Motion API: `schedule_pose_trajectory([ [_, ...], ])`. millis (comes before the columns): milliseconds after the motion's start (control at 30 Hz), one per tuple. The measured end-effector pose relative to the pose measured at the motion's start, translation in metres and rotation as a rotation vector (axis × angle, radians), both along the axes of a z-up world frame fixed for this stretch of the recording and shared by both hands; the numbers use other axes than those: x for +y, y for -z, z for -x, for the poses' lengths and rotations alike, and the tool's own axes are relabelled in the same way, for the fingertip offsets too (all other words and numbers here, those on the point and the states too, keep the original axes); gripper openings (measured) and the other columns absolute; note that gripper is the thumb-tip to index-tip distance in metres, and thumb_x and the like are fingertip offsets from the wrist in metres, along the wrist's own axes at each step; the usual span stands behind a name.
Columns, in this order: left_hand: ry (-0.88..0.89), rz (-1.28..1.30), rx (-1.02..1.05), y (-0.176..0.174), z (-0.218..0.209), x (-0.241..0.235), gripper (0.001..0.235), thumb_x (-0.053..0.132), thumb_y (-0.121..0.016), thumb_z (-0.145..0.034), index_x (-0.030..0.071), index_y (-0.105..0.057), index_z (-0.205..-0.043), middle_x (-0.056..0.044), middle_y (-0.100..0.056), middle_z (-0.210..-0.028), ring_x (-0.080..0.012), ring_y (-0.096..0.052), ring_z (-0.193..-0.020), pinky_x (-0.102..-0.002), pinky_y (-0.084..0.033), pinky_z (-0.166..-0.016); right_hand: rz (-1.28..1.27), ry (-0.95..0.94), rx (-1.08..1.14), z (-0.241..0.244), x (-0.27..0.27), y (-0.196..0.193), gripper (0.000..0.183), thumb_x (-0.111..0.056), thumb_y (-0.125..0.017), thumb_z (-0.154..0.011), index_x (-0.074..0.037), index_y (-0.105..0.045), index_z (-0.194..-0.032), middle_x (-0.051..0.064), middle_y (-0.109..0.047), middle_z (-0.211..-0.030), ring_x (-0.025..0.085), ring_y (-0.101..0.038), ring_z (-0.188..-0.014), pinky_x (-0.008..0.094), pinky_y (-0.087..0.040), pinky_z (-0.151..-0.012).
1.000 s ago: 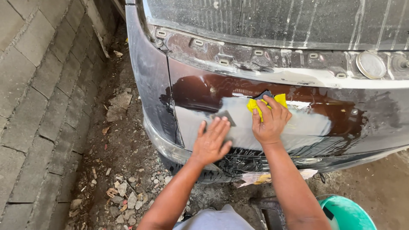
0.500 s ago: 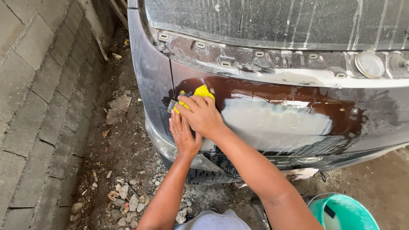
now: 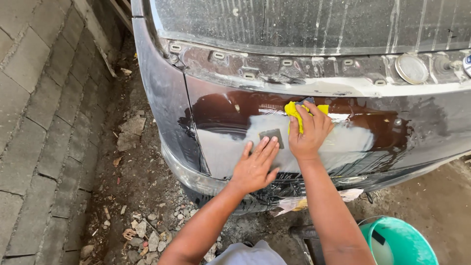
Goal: Sanding the surface of a car hood using sandpaper and water to prepare it for painting.
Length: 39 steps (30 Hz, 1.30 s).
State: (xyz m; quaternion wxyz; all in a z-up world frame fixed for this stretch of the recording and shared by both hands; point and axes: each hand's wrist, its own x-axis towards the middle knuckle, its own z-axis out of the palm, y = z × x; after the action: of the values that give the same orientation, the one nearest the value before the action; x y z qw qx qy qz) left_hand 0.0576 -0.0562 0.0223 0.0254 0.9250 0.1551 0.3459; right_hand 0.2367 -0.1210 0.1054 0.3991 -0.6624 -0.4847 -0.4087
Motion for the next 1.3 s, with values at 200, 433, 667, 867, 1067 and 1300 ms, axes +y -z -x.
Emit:
schedule_pose_trajectory([
  [200,-0.305,0.040,-0.127,0.013,0.038,0.059,0.071,0.046,-0.053,-0.101,0.005,-0.038,-0.157,-0.017,-0.034,-0.167,-0.0306,-0.026,-0.157,-0.055,-0.010,-0.124,0.022,-0.011,-0.006,-0.001,-0.004,0.003,0.028,-0.025,-0.072,-0.101,-0.016,-0.069,-0.128,0.003,-0.065,-0.135,0.029,-0.055,-0.115,0.044,-0.038,-0.100],
  [433,-0.077,0.051,-0.041,0.024,0.001,-0.005,0.074,0.050,-0.051,-0.101,0.004,-0.039,-0.157,-0.015,-0.030,-0.169,-0.0287,-0.021,-0.158,-0.056,-0.004,-0.125,0.020,-0.015,-0.038,-0.001,-0.005,0.005,0.028,-0.024,-0.073,-0.100,-0.017,-0.069,-0.128,0.001,-0.064,-0.136,0.029,-0.055,-0.116,0.044,-0.038,-0.100],
  [667,-0.250,0.038,-0.235,0.003,0.014,0.034,0.072,0.045,-0.053,-0.104,0.002,-0.038,-0.159,-0.015,-0.027,-0.170,-0.0281,-0.020,-0.160,-0.054,-0.003,-0.126,0.027,-0.025,-0.031,-0.001,-0.006,0.005,0.029,-0.023,-0.073,-0.100,-0.016,-0.069,-0.128,0.002,-0.065,-0.136,0.028,-0.055,-0.116,0.044,-0.037,-0.100],
  [867,0.021,0.086,-0.023,-0.013,-0.013,-0.007,0.072,0.044,-0.055,-0.101,0.003,-0.038,-0.158,-0.013,-0.031,-0.168,-0.0272,-0.026,-0.156,-0.054,-0.003,-0.123,0.037,-0.064,-0.005,0.001,-0.011,0.000,0.028,-0.021,-0.071,-0.100,-0.015,-0.069,-0.128,0.003,-0.064,-0.137,0.028,-0.055,-0.117,0.044,-0.037,-0.101],
  [1067,-0.142,-0.017,-0.137,-0.023,0.001,0.027,0.068,0.044,-0.056,-0.102,0.005,-0.041,-0.157,-0.013,-0.035,-0.166,-0.0273,-0.031,-0.156,-0.055,-0.008,-0.124,0.026,-0.116,0.041,0.002,-0.012,0.000,0.026,-0.021,-0.068,-0.103,-0.014,-0.069,-0.128,0.002,-0.064,-0.136,0.028,-0.055,-0.117,0.043,-0.036,-0.103],
  [1300,0.090,-0.023,-0.005,-0.012,-0.007,-0.008,0.070,0.046,-0.059,-0.098,0.004,-0.047,-0.152,-0.012,-0.043,-0.162,-0.0249,-0.036,-0.153,-0.055,-0.014,-0.123,0.012,-0.145,0.053,0.000,-0.012,0.000,0.025,-0.022,-0.066,-0.104,-0.015,-0.068,-0.127,0.002,-0.064,-0.137,0.027,-0.055,-0.118,0.043,-0.035,-0.104],
])
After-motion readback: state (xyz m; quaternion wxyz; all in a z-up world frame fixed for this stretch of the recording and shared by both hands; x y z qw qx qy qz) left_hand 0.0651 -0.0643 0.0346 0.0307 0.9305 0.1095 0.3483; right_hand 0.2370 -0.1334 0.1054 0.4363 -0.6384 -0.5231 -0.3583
